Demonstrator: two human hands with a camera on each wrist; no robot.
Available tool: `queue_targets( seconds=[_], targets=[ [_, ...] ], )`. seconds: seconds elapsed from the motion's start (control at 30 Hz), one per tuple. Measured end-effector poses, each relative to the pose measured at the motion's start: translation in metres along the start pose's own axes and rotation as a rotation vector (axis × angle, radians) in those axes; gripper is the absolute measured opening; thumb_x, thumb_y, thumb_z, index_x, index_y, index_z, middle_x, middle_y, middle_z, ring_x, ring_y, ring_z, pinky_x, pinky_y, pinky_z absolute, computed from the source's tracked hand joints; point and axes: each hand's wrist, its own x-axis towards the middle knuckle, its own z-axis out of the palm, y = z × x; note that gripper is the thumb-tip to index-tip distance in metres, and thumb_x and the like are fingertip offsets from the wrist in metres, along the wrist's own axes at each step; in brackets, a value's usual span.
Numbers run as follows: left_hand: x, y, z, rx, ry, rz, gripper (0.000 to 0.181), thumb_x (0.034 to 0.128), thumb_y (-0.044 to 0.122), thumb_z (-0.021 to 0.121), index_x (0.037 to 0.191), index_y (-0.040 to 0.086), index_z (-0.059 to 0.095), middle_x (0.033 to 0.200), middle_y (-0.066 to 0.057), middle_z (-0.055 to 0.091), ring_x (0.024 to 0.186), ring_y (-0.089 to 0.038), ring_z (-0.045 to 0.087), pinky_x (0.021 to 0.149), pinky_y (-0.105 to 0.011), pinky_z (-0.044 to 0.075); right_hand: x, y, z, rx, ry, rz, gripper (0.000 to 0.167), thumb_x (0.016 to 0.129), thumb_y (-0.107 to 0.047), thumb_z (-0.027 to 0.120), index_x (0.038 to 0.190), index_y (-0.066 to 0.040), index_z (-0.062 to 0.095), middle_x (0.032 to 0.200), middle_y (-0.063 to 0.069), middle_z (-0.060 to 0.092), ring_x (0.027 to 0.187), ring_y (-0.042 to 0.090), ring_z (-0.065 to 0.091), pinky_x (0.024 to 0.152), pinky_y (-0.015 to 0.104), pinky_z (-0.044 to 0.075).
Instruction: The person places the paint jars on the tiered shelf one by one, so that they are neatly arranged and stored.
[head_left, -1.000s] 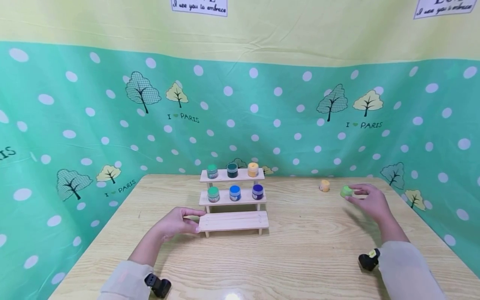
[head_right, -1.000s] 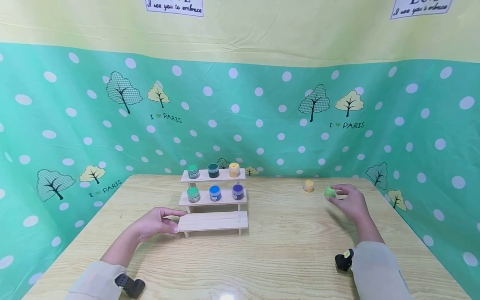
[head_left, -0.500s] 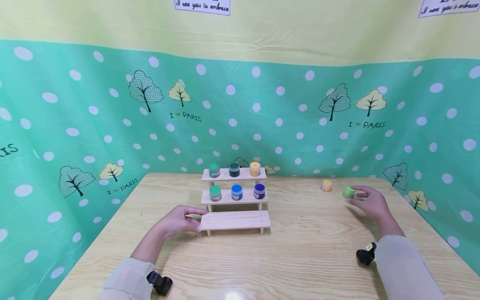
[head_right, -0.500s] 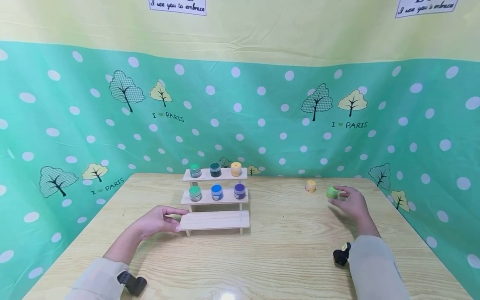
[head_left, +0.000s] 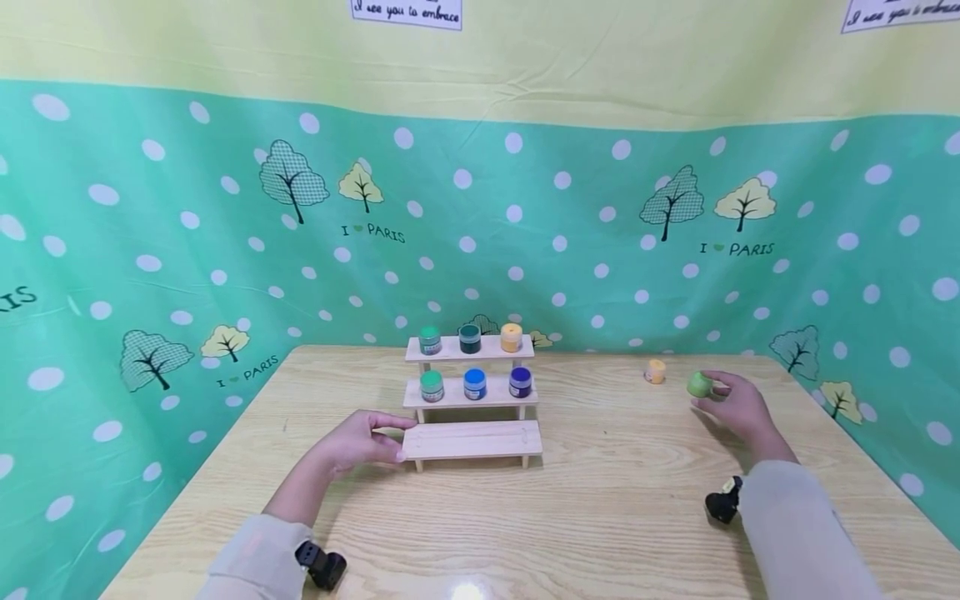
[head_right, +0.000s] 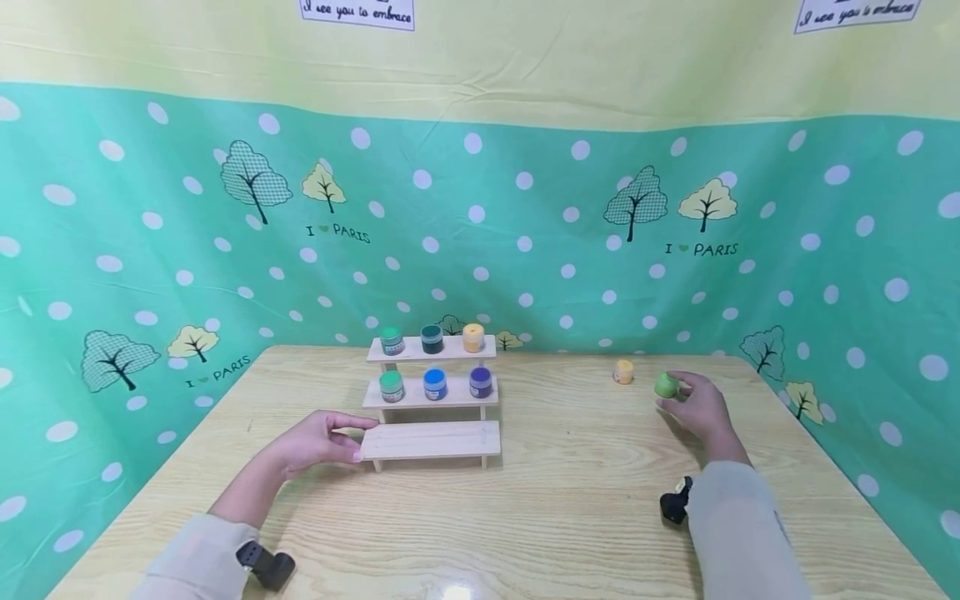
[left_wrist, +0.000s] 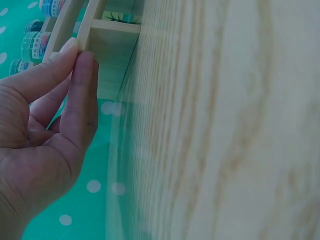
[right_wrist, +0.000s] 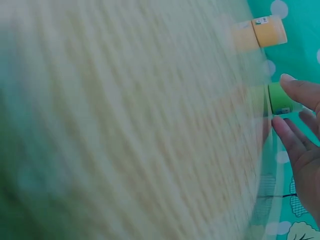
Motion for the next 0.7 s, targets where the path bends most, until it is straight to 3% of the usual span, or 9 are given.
queue_targets(
  seconds=[0.27,0.7],
  targets=[
    [0.001,-0.002,0.000,-0.003,-0.011,0.008,0.055,0.0770,-0.009,0.076,0.129,-0.006,0.059,0.105,-0.017,0.069,0.087,-0.024,0.069,0.076,-0.036,0.058,0.005,-0.001,0.006,-0.030,0.010,0.029,0.067,0.089,-0.006,0.066,0.144,0.010,0.033,0.140,0.041,0.033,0.123,0.056,0.041,0.100,0.061,0.039],
    [0.000,0.000,0.001,0.010,0.001,0.000,0.055,0.0774,-0.007,0.076,0.130,-0.005,0.059,0.107,-0.018,0.069,0.088,-0.024,0.069,0.077,-0.035,0.058,0.002,-0.004,0.011,-0.045,0.126,-0.033,0.049,0.089,-0.009,0.068,0.132,0.008,0.053,0.130,0.035,0.049,0.109,0.049,0.055,0.088,0.056,0.050]
  ],
)
